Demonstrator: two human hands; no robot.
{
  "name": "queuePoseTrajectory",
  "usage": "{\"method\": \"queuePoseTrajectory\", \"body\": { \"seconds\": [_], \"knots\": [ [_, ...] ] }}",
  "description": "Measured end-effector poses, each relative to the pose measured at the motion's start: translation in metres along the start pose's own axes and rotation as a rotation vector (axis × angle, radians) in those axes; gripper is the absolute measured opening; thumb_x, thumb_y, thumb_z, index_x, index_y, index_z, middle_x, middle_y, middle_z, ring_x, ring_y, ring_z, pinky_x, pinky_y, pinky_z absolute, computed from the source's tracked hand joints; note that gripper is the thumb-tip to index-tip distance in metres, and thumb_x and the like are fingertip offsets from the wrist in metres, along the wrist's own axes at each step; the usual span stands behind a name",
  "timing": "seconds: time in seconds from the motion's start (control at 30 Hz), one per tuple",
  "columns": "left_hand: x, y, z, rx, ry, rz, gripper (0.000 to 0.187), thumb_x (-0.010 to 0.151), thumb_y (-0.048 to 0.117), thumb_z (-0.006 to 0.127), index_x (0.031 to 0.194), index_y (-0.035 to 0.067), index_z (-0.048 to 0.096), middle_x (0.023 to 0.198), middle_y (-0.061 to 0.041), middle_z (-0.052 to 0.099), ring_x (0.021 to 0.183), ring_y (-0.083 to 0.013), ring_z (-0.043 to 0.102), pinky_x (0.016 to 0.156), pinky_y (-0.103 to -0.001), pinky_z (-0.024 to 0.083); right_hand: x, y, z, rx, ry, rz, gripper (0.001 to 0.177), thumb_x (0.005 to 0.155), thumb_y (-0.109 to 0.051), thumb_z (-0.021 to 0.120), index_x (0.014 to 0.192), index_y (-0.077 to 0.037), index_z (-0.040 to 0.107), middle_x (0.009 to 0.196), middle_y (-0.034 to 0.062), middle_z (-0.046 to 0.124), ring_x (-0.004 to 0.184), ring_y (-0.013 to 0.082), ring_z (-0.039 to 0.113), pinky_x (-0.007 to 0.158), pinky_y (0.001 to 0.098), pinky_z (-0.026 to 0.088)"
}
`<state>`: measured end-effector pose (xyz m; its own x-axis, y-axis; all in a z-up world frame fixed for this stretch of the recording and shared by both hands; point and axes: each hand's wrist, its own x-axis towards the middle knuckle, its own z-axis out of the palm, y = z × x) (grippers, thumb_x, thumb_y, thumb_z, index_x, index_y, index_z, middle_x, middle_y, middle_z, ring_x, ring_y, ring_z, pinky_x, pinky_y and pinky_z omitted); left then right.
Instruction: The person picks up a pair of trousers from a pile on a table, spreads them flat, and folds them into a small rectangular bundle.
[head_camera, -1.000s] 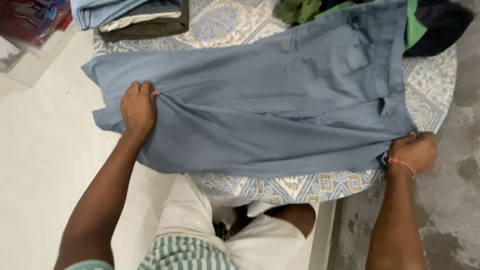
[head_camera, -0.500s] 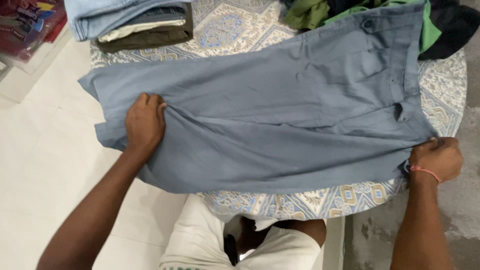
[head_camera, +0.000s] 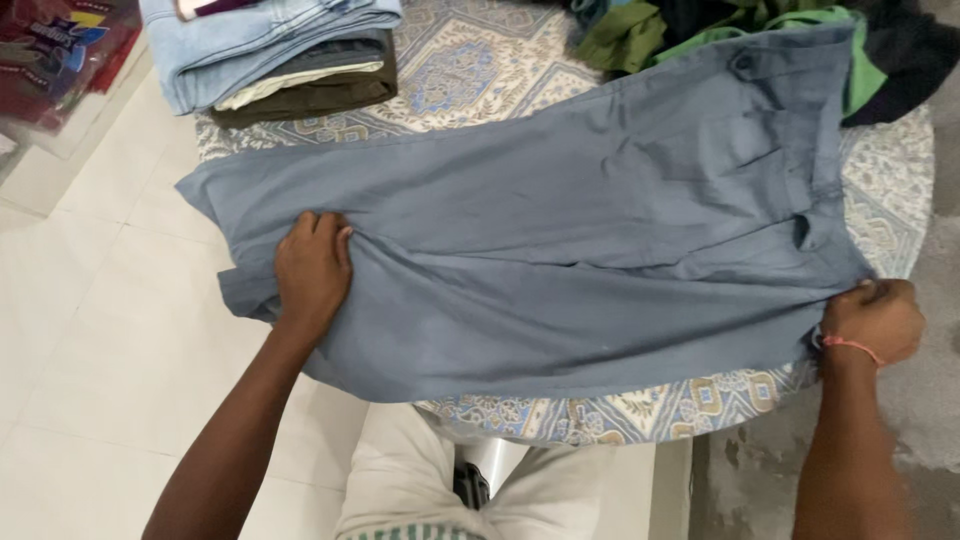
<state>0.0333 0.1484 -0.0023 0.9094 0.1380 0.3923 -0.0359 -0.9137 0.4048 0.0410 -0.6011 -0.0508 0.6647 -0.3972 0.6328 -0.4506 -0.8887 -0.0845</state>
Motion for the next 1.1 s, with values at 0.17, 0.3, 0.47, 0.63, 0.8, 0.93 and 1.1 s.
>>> {"method": "queuePoseTrajectory", "body": {
  "seconds": [0.17,0.3,0.47,0.63,0.8,0.93,1.1],
  "knots": [
    [0.012,-0.001,-0.001,0.062,-0.009,0.108,0.020,0.104,0.024,0.062,0.110,0.006,0.068,0.103,-0.016,0.064,0.094,-0.0365,0.063,0.085,-0.049,0.048,0.001,-0.010,-0.009,-0.003,0.001,-0.026,0.013,0.094,-0.012,0.069,0.103,-0.002,0.069,0.096,0.0217,0.071,0.089,0.0427,0.068,0.076,0.0520,0.052],
    [0.044,0.011,0.008,0.042,0.025,0.196,0.023,0.104,0.028,0.065,0.114,0.007,0.069,0.106,-0.014,0.066,0.100,-0.0351,0.063,0.087,-0.049,0.047,0.002,-0.024,-0.031,-0.019,0.029,-0.161,0.024,0.090,-0.007,0.067,0.114,-0.002,0.065,0.115,0.0211,0.062,0.112,0.0391,0.059,0.099,0.0511,0.045],
    [0.102,0.038,0.048,0.013,0.135,0.284,0.033,0.099,0.029,0.070,0.123,0.006,0.068,0.117,-0.016,0.065,0.110,-0.0365,0.060,0.091,-0.050,0.045,0.071,-0.070,-0.034,0.174,0.000,-0.293,0.029,0.094,-0.005,0.064,0.122,0.000,0.059,0.122,0.0190,0.057,0.120,0.0334,0.053,0.110,0.0454,0.042],
    [0.136,0.046,0.084,0.066,-0.020,0.227,0.028,0.092,0.030,0.072,0.106,0.006,0.069,0.112,-0.017,0.065,0.109,-0.0379,0.058,0.092,-0.052,0.042,0.148,-0.182,-0.033,0.736,-0.143,-0.326,0.066,0.100,-0.019,0.077,0.152,0.004,0.045,0.111,0.0210,0.061,0.103,0.0379,0.062,0.095,0.0481,0.052],
    [0.150,0.039,0.090,-0.072,0.006,0.222,0.017,0.102,0.019,0.066,0.102,0.003,0.061,0.099,-0.020,0.067,0.097,-0.0408,0.064,0.085,-0.054,0.046,0.162,-0.245,-0.024,0.333,-0.122,-0.327,0.067,0.087,-0.024,0.087,0.140,0.000,0.054,0.098,0.0294,0.069,0.085,0.0533,0.066,0.076,0.0562,0.052],
    [0.163,0.046,0.092,-0.188,0.088,0.225,0.014,0.102,0.013,0.064,0.107,0.002,0.058,0.098,-0.022,0.069,0.087,-0.0464,0.065,0.074,-0.056,0.047,0.181,-0.217,0.008,0.465,-0.099,-0.200,0.043,0.091,-0.014,0.075,0.128,-0.002,0.058,0.109,0.0270,0.072,0.103,0.0493,0.069,0.090,0.0503,0.054],
    [0.195,0.084,0.124,-0.138,0.055,0.225,0.025,0.100,0.027,0.070,0.102,0.005,0.059,0.096,-0.019,0.070,0.084,-0.0432,0.067,0.071,-0.054,0.049,0.235,-0.115,0.103,0.767,-0.024,-0.310,0.043,0.095,-0.010,0.069,0.133,0.003,0.056,0.127,0.0259,0.069,0.121,0.0426,0.068,0.105,0.0440,0.052]
  ]
}}
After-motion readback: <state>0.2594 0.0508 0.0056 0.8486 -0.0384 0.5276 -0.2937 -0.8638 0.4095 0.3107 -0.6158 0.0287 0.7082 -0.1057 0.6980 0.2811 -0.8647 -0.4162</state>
